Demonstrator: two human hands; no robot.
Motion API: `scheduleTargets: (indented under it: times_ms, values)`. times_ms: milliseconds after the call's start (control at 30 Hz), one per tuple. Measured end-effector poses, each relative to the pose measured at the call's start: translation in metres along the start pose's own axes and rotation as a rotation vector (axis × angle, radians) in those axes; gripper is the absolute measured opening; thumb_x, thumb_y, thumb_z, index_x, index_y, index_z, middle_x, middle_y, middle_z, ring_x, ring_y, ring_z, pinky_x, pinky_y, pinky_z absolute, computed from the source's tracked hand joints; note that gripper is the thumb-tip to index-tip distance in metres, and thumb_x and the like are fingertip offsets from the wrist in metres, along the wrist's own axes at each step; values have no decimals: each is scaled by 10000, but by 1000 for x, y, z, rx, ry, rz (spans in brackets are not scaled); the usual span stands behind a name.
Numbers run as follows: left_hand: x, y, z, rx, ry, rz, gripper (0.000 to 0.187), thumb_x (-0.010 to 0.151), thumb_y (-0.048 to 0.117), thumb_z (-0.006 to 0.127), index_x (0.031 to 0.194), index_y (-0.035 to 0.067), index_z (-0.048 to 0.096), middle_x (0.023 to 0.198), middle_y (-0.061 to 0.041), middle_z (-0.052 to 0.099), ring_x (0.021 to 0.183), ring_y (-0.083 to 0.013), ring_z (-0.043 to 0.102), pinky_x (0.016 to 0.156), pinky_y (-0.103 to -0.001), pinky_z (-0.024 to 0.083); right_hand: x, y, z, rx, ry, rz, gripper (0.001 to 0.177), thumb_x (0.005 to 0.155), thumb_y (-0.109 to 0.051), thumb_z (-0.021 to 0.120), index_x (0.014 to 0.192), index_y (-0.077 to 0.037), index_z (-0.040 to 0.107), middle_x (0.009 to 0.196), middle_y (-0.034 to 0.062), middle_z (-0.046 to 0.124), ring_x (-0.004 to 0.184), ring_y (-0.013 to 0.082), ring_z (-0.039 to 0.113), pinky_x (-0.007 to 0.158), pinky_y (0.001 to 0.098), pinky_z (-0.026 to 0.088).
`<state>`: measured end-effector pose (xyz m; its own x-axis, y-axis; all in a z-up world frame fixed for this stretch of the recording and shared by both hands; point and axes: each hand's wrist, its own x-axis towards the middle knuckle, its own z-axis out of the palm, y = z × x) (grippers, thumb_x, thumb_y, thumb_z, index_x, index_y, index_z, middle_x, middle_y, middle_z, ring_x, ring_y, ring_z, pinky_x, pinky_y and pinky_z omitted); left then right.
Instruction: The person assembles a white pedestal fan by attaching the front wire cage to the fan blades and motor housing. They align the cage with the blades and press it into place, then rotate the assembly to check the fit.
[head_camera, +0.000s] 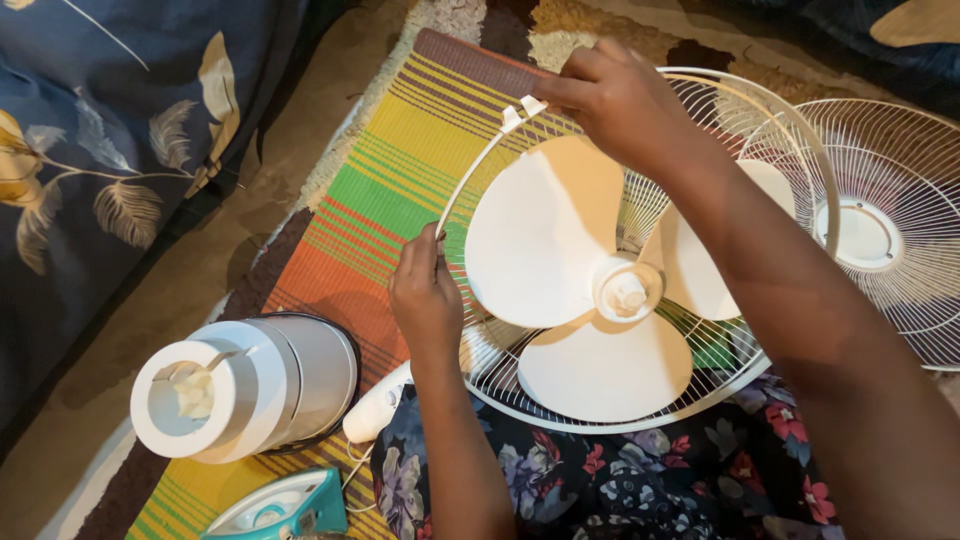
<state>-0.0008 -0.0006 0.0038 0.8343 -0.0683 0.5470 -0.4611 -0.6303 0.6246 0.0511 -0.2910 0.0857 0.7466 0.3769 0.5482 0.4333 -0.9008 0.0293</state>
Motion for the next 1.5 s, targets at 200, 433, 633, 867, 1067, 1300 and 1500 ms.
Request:
scheduleTargets:
  times_ms: [200,433,633,867,1067,1300,1500]
  values:
    - [0,2,-3,-73,-21,-21,278,961,-30,600,1222,28,673,1032,-159,702,891,-346,690,744,-431,529,-11,-4,7,35,77,53,190,989,-154,792,1177,-162,773,1017,22,618,1021,258,574,900,417,490]
    - [0,2,-4,-81,-21,-6,210,1013,30,587,1203,26,677,1027,-160,706,891,-346,693,748,-436,526,-17,-17,8,6,133,125,233,977,-128,789,1203,-185,790,1013,26,579,1044,258,563,927,425,455]
    - [1,-1,-2,-104,-27,-15,201,1023,34,581,1202,25,674,1026,-161,701,890,-344,692,750,-433,532,-14,-21,5,-11,98,101,154,995,-137,740,1146,-136,768,1031,56,577,1076,270,562,965,425,457]
    - [1,-5,3,-53,-15,3,205,1001,23,602,1193,30,672,1024,-155,701,897,-352,687,756,-439,525,-12,-25,10,-185,49,87,221,980,-92,652,1170,-142,755,1071,46,587,1084,274,550,960,450,431]
    - [-2,-7,4,-56,-19,1,218,1000,15,599,1207,30,666,1029,-151,701,903,-345,684,772,-435,527,-15,-24,15,-123,115,109,141,1005,-147,719,1141,-154,755,1037,19,567,1064,254,545,948,447,429]
    - [-2,-5,3,-62,-21,15,227,1015,31,583,1228,32,664,1034,-152,700,902,-350,681,761,-435,525,-16,-17,13,-43,126,125,162,952,-156,777,1112,-175,776,1023,14,564,1052,257,542,916,441,419]
    - [-5,-4,3,-52,-20,0,229,1025,42,577,1237,34,661,1039,-153,698,900,-347,679,761,-433,528,-16,-14,14,-6,153,110,165,950,-165,792,1114,-178,774,1025,11,555,1065,252,541,942,440,423]
